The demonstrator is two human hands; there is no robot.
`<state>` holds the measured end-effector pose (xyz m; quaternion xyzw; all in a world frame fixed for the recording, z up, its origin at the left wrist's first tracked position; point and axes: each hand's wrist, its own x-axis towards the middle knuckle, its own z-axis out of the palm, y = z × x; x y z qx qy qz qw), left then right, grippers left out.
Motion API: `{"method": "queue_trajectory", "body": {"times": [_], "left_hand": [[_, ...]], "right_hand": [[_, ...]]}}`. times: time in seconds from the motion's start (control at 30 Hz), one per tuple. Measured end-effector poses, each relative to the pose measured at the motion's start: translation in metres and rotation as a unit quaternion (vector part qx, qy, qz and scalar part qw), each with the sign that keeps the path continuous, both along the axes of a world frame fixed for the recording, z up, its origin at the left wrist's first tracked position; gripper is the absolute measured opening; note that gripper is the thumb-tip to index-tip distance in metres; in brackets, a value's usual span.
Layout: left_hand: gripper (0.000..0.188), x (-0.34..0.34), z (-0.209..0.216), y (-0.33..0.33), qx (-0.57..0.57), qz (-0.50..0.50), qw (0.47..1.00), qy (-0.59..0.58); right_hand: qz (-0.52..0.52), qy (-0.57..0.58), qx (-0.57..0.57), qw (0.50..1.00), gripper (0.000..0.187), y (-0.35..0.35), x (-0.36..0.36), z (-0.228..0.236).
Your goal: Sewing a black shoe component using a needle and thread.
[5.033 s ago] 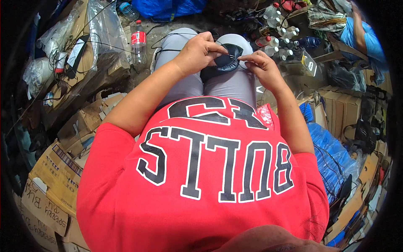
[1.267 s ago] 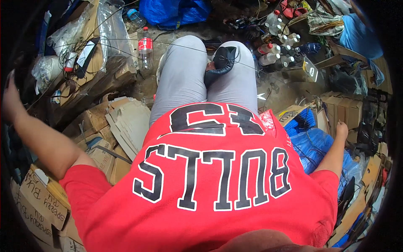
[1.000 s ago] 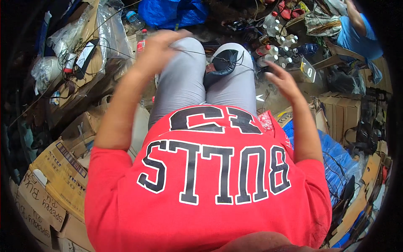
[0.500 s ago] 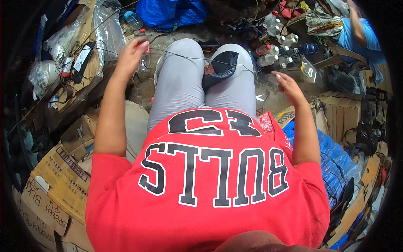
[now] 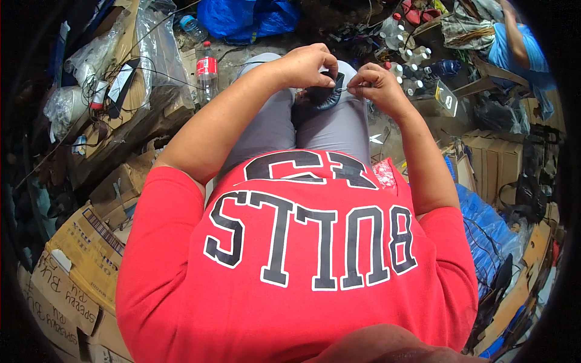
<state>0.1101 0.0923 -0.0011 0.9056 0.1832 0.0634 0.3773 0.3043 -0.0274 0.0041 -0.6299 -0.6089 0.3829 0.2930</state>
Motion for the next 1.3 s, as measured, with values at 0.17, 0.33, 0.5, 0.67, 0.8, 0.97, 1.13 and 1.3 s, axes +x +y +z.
{"method": "queue_trajectory", "body": {"times": [0.17, 0.33, 0.5, 0.67, 0.8, 0.97, 1.13, 1.3], "left_hand": [[0.024, 0.003, -0.003, 0.008, -0.101, -0.043, 0.994, 0.032], [0.025, 0.001, -0.016, 0.011, -0.307, -0.068, 0.949, 0.021], [0.031, 0.000, -0.019, 0.014, -0.323, -0.100, 0.940, 0.038], [0.034, 0.002, -0.017, 0.013, -0.285, -0.124, 0.948, 0.074], [0.033, 0.004, -0.008, 0.009, -0.232, -0.134, 0.959, 0.090], [0.034, 0.013, -0.007, 0.013, -0.201, -0.138, 0.964, 0.108], [0.031, 0.014, -0.022, 0.006, -0.072, 0.002, 0.997, -0.020], [0.029, -0.037, -0.012, -0.019, 0.001, 0.129, 0.992, -0.009]], "right_hand": [[0.018, 0.028, 0.004, 0.999, 0.012, -0.001, -0.001, -0.010], [-0.031, 0.100, 0.025, 0.994, 0.011, -0.014, -0.012, -0.025], [-0.061, 0.015, 0.115, 0.991, 0.016, -0.033, -0.027, -0.018], [-0.024, -0.121, 0.131, 0.984, 0.014, -0.037, -0.033, 0.002], [0.100, -0.352, 0.109, 0.924, 0.018, -0.025, -0.039, 0.026], [0.159, -0.361, 0.058, 0.917, 0.019, -0.003, -0.039, 0.027], [0.048, -0.062, -0.056, 0.995, 0.021, -0.002, -0.018, -0.008], [-0.048, 0.211, -0.094, 0.972, 0.027, -0.013, 0.005, -0.016]]}}
